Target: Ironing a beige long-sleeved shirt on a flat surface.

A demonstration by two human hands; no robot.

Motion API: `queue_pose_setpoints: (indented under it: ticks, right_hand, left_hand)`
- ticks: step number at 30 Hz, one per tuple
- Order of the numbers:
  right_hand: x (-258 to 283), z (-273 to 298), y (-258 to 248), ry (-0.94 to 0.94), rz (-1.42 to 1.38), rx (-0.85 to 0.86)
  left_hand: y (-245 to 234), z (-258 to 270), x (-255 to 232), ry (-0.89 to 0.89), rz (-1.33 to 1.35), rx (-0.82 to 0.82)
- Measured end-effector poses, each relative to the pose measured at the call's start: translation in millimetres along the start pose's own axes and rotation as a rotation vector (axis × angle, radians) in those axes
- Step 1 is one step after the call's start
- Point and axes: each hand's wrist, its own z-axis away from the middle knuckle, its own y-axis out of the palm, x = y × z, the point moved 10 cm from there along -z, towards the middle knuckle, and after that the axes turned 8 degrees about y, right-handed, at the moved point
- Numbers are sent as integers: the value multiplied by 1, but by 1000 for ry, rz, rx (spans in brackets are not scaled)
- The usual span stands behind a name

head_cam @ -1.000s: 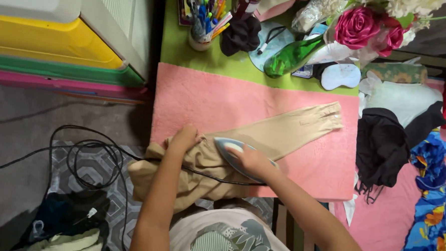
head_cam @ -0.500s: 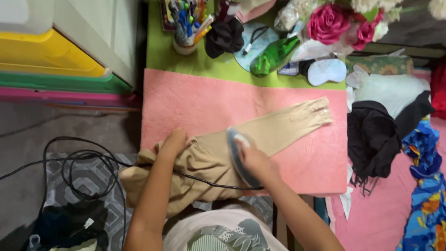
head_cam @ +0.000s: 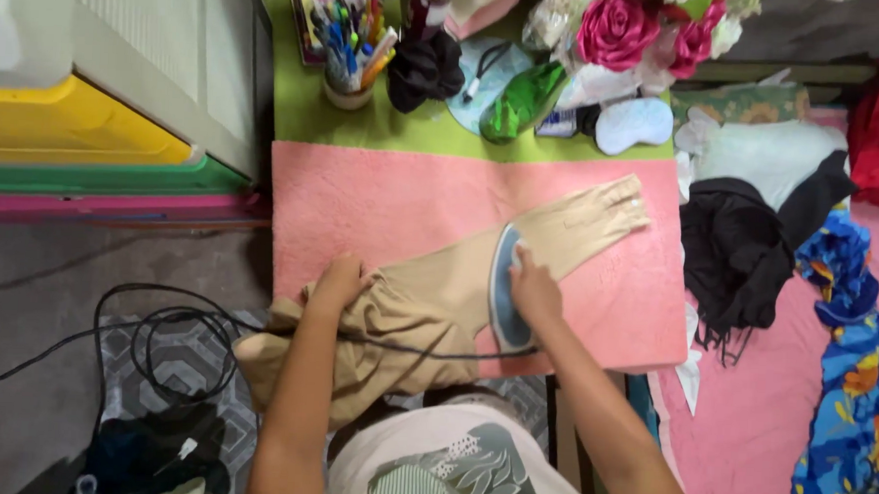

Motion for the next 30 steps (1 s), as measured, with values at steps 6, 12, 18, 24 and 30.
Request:
queue_pose_setpoints:
  ticks: [6,12,18,24,30]
  right_hand:
    - [-50,-37,-24,177,-154,-84]
    - [-89,-19,-5,284,-74,29]
    - [-158,-81,-29,381,-234,-215]
    - [-189,-111,-49,462,-273,-213]
    - [-212,-133,-54,576,-305,-251]
  left_hand:
    - [5,3,4,-10,-21,14]
    - [1,0,2,72,-19,-16]
    - [13,3,17,3,-3,11]
    - [1,3,8,-47,-39,68]
    - [17,-2,30,-13,-88,66]
